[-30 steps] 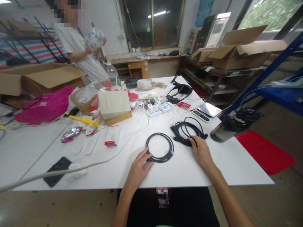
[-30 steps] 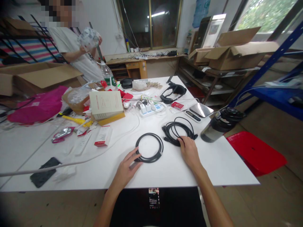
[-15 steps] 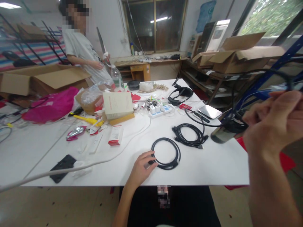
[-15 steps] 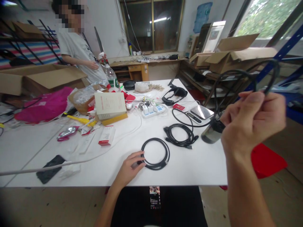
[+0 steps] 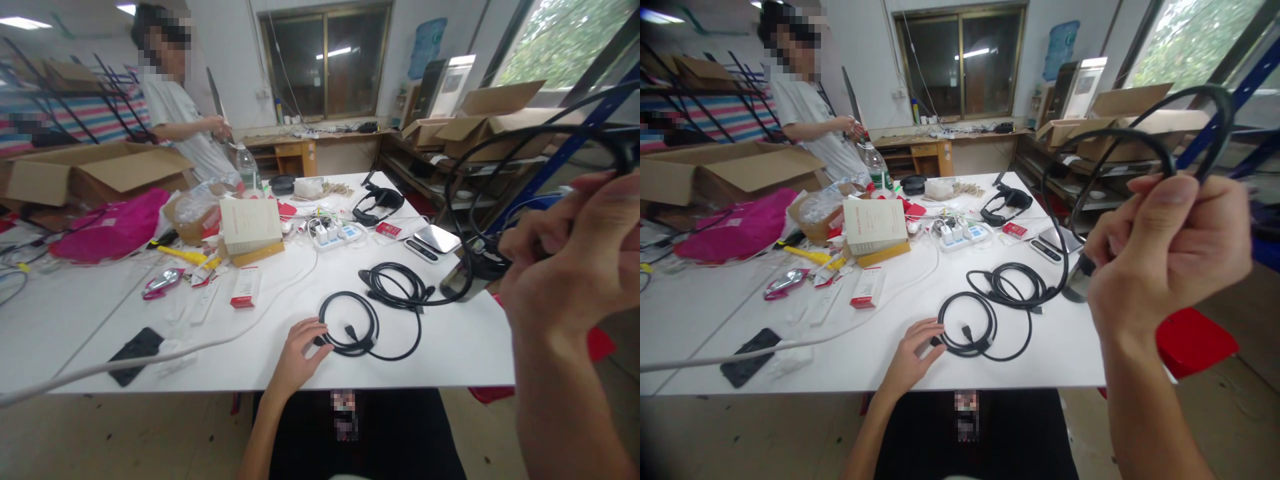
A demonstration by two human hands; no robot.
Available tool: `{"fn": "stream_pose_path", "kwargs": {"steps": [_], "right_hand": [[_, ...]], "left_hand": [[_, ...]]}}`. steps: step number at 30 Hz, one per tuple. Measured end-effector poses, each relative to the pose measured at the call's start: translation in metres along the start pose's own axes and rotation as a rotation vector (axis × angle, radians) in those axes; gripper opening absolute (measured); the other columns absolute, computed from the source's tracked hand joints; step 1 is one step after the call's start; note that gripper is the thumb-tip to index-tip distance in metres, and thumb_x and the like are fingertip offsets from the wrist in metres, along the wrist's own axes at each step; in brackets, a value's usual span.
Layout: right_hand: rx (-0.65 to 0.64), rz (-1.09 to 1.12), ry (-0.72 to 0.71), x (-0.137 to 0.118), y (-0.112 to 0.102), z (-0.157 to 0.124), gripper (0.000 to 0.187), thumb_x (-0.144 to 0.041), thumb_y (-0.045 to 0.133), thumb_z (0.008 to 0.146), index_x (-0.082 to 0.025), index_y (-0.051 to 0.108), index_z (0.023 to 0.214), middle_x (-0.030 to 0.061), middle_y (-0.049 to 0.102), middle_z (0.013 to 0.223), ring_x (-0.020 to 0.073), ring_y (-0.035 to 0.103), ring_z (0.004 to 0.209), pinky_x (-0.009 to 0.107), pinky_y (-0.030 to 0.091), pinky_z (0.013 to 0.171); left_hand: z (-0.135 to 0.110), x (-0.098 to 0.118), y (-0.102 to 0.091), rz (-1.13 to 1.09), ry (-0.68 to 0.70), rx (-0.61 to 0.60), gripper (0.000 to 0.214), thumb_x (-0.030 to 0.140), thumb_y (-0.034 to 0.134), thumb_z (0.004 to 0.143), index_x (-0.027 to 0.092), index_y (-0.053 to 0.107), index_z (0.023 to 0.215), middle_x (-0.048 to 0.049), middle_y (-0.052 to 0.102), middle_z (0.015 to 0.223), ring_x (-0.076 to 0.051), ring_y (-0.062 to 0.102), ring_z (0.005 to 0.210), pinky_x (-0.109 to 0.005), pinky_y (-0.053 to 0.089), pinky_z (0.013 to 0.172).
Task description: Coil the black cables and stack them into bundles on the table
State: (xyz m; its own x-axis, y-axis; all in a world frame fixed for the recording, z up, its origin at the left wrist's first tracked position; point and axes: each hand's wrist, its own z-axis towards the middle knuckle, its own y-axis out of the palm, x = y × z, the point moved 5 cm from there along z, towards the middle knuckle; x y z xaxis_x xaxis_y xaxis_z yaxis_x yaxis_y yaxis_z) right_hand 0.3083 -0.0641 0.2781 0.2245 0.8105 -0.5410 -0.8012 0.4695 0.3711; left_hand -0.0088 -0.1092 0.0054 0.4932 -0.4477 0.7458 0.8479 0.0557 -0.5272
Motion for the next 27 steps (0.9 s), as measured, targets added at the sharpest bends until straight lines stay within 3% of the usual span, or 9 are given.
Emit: {"fn": "stream_pose_path", "kwargs": {"steps": [3, 8, 12, 17, 20, 27], "right_hand": [[-0.025, 0.016, -0.087, -0.006, 0.004, -0.008, 0.034, -0.048, 0.072, 0.100, -0.018, 0.060, 0.091, -0.0085, 0.041, 0.057, 0.0052, 0.031, 0.042, 0.025, 0.021, 0.034], [-0.132, -0.018, -0.018, -0.015, 0.010, -0.025, 0.031, -0.045, 0.071, 0.102, -0.017, 0.061, 0.092, -0.0093, 0.043, 0.056, 0.0050, 0.033, 0.041, 0.022, 0.025, 0.034], [-0.308, -0.005, 0.057, -0.016, 0.011, -0.043, 0.022, -0.037, 0.066, 0.105, -0.017, 0.066, 0.096, -0.0076, 0.047, 0.057, 0.0061, 0.040, 0.041, 0.022, 0.028, 0.035], [-0.578, -0.172, 0.063, -0.008, 0.007, -0.062, 0.018, -0.032, 0.057, 0.110, -0.022, 0.072, 0.113, -0.0004, 0.071, 0.079, 0.0122, 0.068, 0.063, 0.028, 0.053, 0.055], [-0.547, -0.172, 0.046, -0.010, 0.003, -0.055, 0.020, -0.035, 0.055, 0.110, -0.023, 0.072, 0.111, 0.0022, 0.076, 0.086, 0.0151, 0.071, 0.071, 0.031, 0.057, 0.061], [-0.339, -0.101, 0.078, -0.019, -0.012, -0.026, 0.020, -0.042, 0.066, 0.104, -0.025, 0.075, 0.104, 0.0027, 0.066, 0.071, 0.0192, 0.066, 0.060, 0.034, 0.053, 0.051]], "left_hand": [[-0.010, 0.012, 0.003, -0.075, -0.055, -0.002, 0.030, 0.036, 0.074, 0.099, 0.027, 0.077, 0.128, -0.0107, 0.078, 0.131, -0.029, 0.067, 0.134, -0.055, 0.055, 0.116], [-0.037, 0.039, 0.031, -0.170, -0.161, -0.126, 0.039, 0.038, 0.070, 0.102, 0.032, 0.071, 0.140, -0.0095, 0.071, 0.143, -0.028, 0.065, 0.138, -0.052, 0.053, 0.121], [-0.043, 0.050, 0.051, -0.080, -0.119, -0.182, 0.048, 0.033, 0.067, 0.103, 0.034, 0.062, 0.151, -0.0086, 0.062, 0.155, -0.027, 0.055, 0.148, -0.053, 0.049, 0.126], [-0.031, 0.047, 0.057, 0.070, -0.035, -0.238, 0.045, 0.027, 0.066, 0.103, 0.030, 0.064, 0.148, -0.0083, 0.066, 0.149, -0.028, 0.051, 0.150, -0.058, 0.046, 0.127], [-0.023, 0.045, 0.054, 0.113, 0.022, -0.222, 0.033, 0.022, 0.067, 0.102, 0.027, 0.073, 0.134, -0.0089, 0.071, 0.139, -0.029, 0.057, 0.143, -0.057, 0.049, 0.123], [-0.021, 0.035, 0.052, 0.096, 0.059, -0.113, 0.024, 0.021, 0.063, 0.105, 0.025, 0.078, 0.123, -0.0100, 0.075, 0.125, -0.028, 0.064, 0.129, -0.052, 0.054, 0.113]]}}
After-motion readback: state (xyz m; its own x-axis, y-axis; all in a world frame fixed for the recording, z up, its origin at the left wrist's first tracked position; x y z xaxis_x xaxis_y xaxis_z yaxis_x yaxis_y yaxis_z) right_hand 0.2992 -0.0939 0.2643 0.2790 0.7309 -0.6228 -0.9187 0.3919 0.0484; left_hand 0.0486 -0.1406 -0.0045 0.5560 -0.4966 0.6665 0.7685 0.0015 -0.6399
